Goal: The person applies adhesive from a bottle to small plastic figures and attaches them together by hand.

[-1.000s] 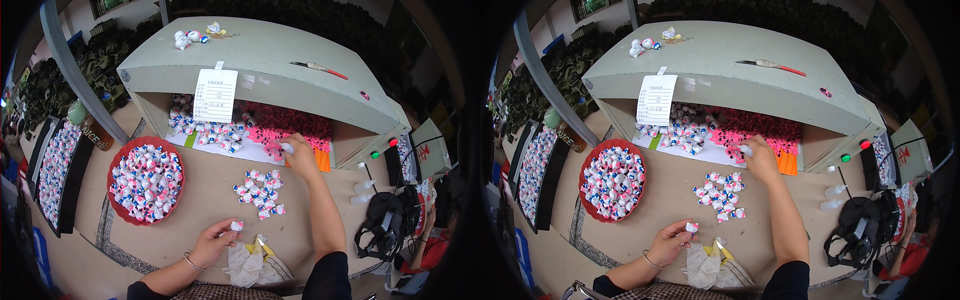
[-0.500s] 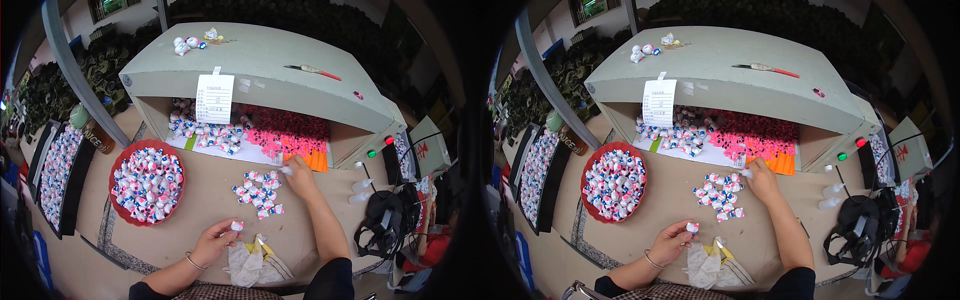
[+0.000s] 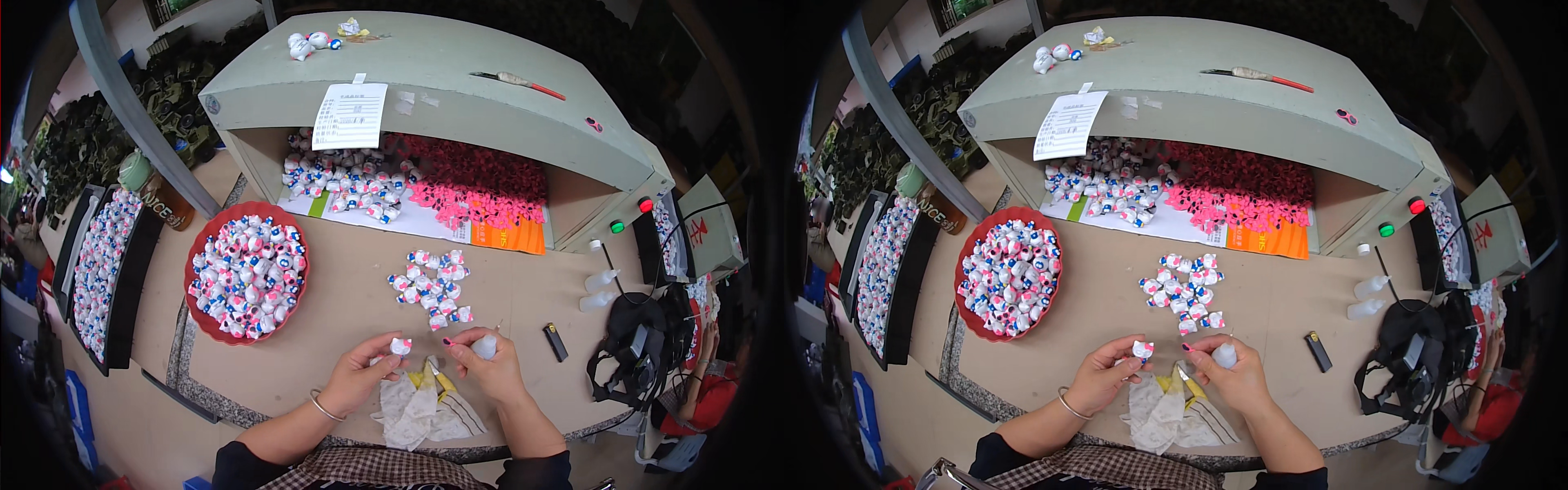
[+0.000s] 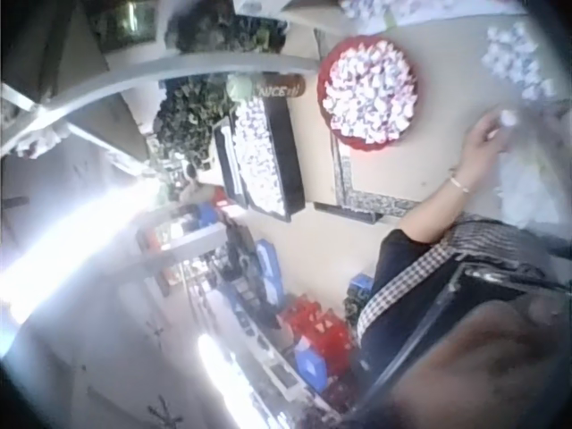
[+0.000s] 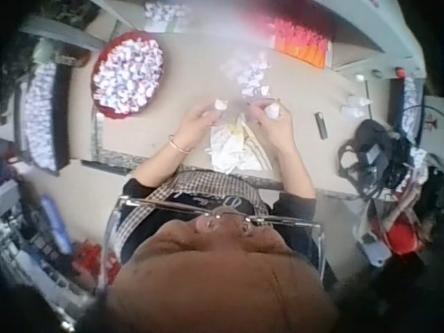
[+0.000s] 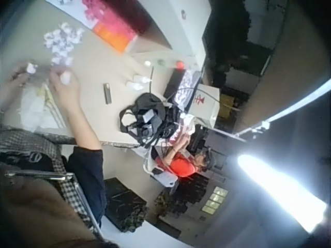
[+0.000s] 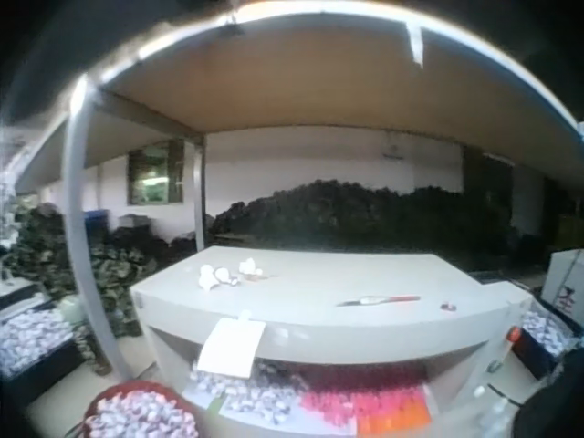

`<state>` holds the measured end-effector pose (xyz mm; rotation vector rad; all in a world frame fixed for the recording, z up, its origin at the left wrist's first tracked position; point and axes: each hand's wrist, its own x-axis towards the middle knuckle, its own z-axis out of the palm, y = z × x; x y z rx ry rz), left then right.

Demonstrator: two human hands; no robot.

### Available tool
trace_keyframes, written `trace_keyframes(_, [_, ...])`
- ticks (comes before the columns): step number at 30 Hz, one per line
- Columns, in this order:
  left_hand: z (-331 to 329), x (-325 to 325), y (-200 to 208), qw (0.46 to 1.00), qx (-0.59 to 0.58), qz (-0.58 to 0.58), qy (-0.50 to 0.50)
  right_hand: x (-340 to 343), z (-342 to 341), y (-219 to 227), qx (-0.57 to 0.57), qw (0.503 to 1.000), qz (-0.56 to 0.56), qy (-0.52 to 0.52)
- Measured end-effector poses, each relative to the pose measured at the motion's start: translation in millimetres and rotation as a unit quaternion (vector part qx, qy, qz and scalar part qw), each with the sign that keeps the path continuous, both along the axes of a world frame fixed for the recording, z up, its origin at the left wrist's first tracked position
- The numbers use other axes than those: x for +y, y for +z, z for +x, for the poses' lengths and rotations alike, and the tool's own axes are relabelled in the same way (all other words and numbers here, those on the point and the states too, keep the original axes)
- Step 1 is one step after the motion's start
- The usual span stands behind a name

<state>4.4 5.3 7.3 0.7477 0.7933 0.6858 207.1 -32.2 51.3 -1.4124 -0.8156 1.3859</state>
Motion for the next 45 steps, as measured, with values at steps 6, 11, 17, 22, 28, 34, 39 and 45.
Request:
trace_keyframes(6, [2,-3,0,0.997,0.038,0.067,-0.031,-7,-28,5,0.011,0.999,-0.042,0.027])
trace_keyframes(11, [3,-5,0,0.989,0.059,0.127,-0.036,-3,-36,-7,-0.021,0.997,-0.043,0.055])
trace_keyframes(17, [2,-2,-1,0.988,0.058,0.132,-0.054,-1,-37,-12,-0.049,0.996,-0.057,0.047])
trace_keyframes(22, [-1,3,-2,0.989,0.075,0.107,-0.068,2,-39,-15,-0.021,0.997,-0.066,0.024])
trace_keyframes(28, [-3,5,1,0.991,0.049,0.085,-0.091,0,-40,-19,-0.012,0.999,-0.021,0.047])
trace_keyframes(34, [-4,3,0,0.992,0.018,0.08,-0.094,-5,-38,-24,-0.056,0.996,0.047,0.051])
trace_keyframes(39, [-3,7,-2,0.992,0.011,0.068,-0.104,-2,-34,-31,-0.166,0.976,0.131,0.058])
trace_keyframes(45, [-8,10,-6,0.992,0.003,0.061,-0.113,6,-37,-32,-0.172,0.974,0.128,0.074])
